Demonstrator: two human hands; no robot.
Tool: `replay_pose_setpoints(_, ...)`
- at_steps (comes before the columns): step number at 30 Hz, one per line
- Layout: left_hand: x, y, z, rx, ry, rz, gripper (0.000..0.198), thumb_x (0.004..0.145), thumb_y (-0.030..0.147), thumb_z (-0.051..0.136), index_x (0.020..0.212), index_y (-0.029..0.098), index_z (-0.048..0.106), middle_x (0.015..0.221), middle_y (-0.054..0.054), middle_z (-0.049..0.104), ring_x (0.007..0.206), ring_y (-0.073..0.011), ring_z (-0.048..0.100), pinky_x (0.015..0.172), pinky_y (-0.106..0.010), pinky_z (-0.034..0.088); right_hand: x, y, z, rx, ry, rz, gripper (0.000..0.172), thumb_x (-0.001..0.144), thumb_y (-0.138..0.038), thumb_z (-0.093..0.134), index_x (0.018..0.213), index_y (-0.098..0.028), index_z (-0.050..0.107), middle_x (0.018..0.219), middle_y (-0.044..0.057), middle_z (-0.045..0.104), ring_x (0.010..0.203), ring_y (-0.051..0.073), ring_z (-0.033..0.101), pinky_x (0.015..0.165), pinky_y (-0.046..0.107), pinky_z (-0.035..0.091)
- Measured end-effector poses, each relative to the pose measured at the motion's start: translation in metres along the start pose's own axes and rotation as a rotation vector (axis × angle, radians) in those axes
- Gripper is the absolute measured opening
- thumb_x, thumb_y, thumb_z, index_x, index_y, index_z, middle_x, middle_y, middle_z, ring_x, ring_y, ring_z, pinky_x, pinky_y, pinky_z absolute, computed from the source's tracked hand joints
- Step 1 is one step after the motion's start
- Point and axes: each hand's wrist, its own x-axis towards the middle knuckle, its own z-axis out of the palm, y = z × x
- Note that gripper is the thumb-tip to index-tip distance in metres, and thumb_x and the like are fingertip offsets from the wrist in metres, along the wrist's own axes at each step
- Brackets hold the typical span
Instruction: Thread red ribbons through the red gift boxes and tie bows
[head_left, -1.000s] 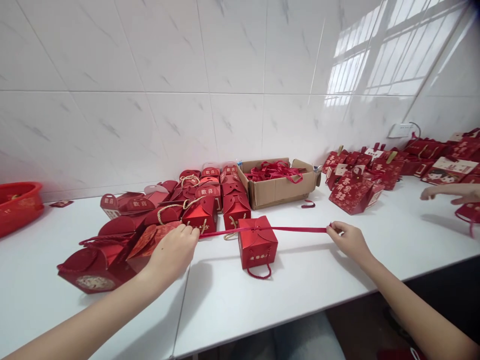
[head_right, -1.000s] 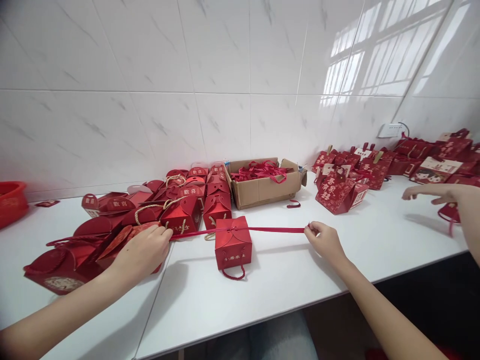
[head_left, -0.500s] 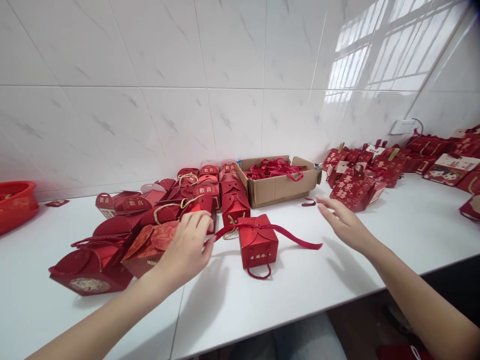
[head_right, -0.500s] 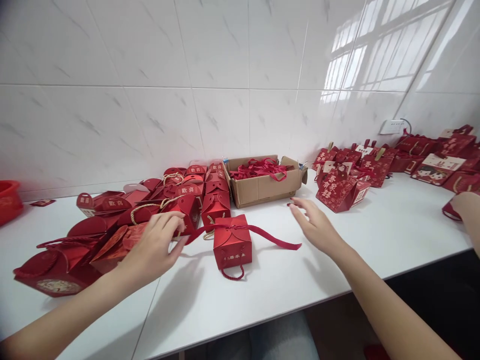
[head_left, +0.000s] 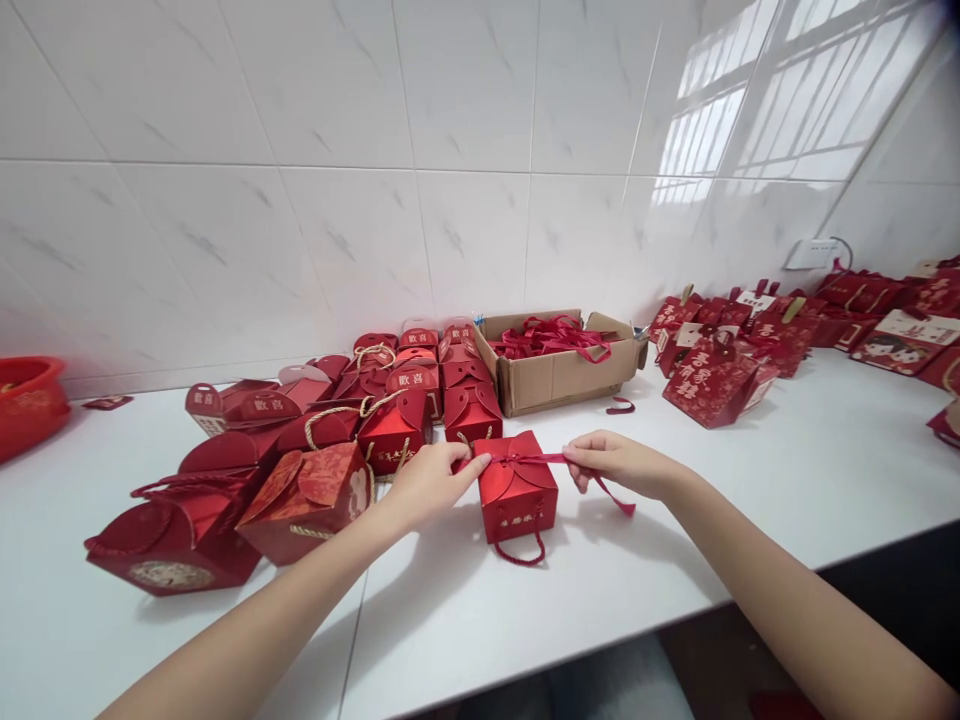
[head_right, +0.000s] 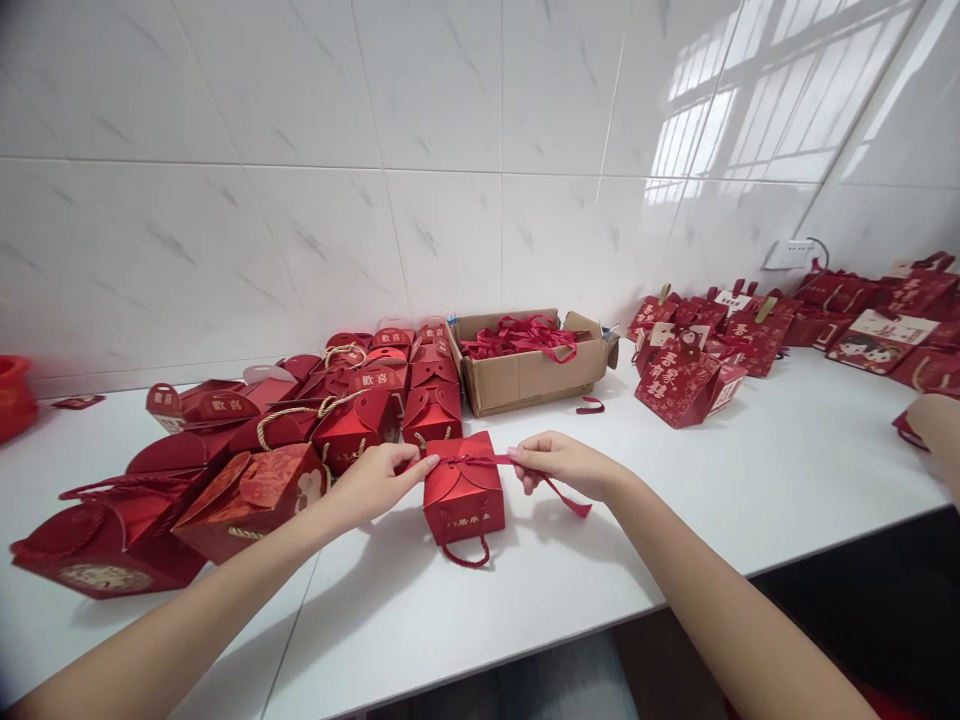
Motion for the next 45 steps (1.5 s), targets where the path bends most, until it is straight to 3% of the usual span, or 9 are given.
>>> replay_pose_setpoints(6,0.002,0.008,-0.005,0.051,0.138,0.037,0.028,0.074,0.048,0.058,0.074,0.021,0.05,0.075,0.0,0.059,0.069,-0.0185,0.053,0.061,-0.028,0.038,0.002,-0.008,0.004,0.282,-0.035,-0.172,0.025,0.081,-0.039,0.064,0.086,-0.014,0.065,0.072,0.001,0.055,0.069,0.011,0.05,0.069,0.027,0.04)
replay_pose_setpoints(10,0.007,0.026,-0.005,-0.278,0.165,0.088,0.032,0.075,0.046,0.06,0.093,0.02,0.055,0.099,-0.006,0.063,0.09,-0.0201,0.057,0.079,-0.032,0.045,0.011,-0.021,0.015,0.27,0.008,-0.22,0.025,0.082,-0.036,0.063,0.092,-0.014,0.065,0.074,0.001,0.057,0.07,0.011,0.052,0.071,0.027,0.041)
replay_pose_setpoints(13,0.009,0.044,-0.003,-0.463,0.025,0.118,0.035,0.079,0.05,0.056,0.096,0.019,0.058,0.097,-0.006,0.065,0.085,-0.0181,0.061,0.076,-0.031,0.047,0.016,-0.027,0.022,0.241,0.05,-0.222,0.027,0.08,-0.038,0.065,0.093,-0.014,0.064,0.073,0.001,0.06,0.068,0.011,0.054,0.069,0.027,0.042)
replay_pose_setpoints(18,0.012,0.059,-0.002,-0.412,0.125,0.192,0.019,0.078,0.037,0.058,0.079,0.018,0.061,0.083,-0.004,0.067,0.075,-0.0175,0.061,0.069,-0.029,0.046,0.02,-0.03,0.025,0.236,0.219,-0.14,0.033,0.076,-0.039,0.069,0.097,-0.017,0.057,0.069,0.0,0.063,0.065,0.012,0.056,0.064,0.026,0.041)
replay_pose_setpoints(24,0.014,0.048,0.0,-0.299,0.249,0.349,0.016,0.081,0.034,0.055,0.078,0.019,0.059,0.086,-0.002,0.064,0.086,-0.0178,0.058,0.082,-0.03,0.044,0.027,-0.028,0.031,0.154,0.13,-0.132,0.03,0.075,-0.042,0.066,0.079,-0.013,0.065,0.064,-0.002,0.054,0.055,0.007,0.042,0.055,0.023,0.034)
replay_pose_setpoints(28,0.01,0.021,0.007,-0.284,0.323,0.218,0.028,0.083,0.044,0.051,0.094,0.019,0.052,0.097,-0.006,0.06,0.093,-0.0193,0.056,0.082,-0.032,0.044,0.031,-0.027,0.037,0.145,0.229,-0.131,0.032,0.077,-0.044,0.064,0.088,-0.014,0.066,0.068,0.0,0.058,0.049,0.005,0.039,0.048,0.022,0.031)
replay_pose_setpoints(36,-0.002,-0.003,-0.009,-0.313,-0.22,-0.085,0.046,0.076,0.061,0.052,0.064,0.017,0.046,0.052,0.004,0.044,0.048,-0.0104,0.042,0.048,-0.023,0.033,0.044,-0.031,0.051,-0.073,0.436,0.006,0.015,0.08,-0.026,0.054,0.087,-0.014,0.059,0.071,0.006,0.069,0.043,0.008,0.044,0.041,0.021,0.031)
replay_pose_setpoints(42,0.01,0.032,-0.046,-0.475,-0.249,0.113,0.041,0.077,0.054,0.058,0.064,0.015,0.057,0.055,0.002,0.052,0.048,-0.0087,0.046,0.046,-0.021,0.035,0.039,-0.039,0.052,-0.26,0.355,-0.121,0.01,0.073,-0.023,0.058,0.065,-0.017,0.062,0.064,0.0,0.062,0.055,0.01,0.047,0.05,0.023,0.033)
replay_pose_setpoints(45,0.023,0.046,-0.045,-0.596,-0.248,0.23,0.037,0.078,0.05,0.06,0.093,0.017,0.067,0.08,-0.005,0.067,0.076,-0.0156,0.062,0.069,-0.025,0.048,0.034,-0.04,0.05,-0.322,0.209,-0.151,0.022,0.075,-0.033,0.057,0.062,-0.017,0.059,0.058,-0.002,0.056,0.05,0.009,0.04,0.047,0.023,0.029)
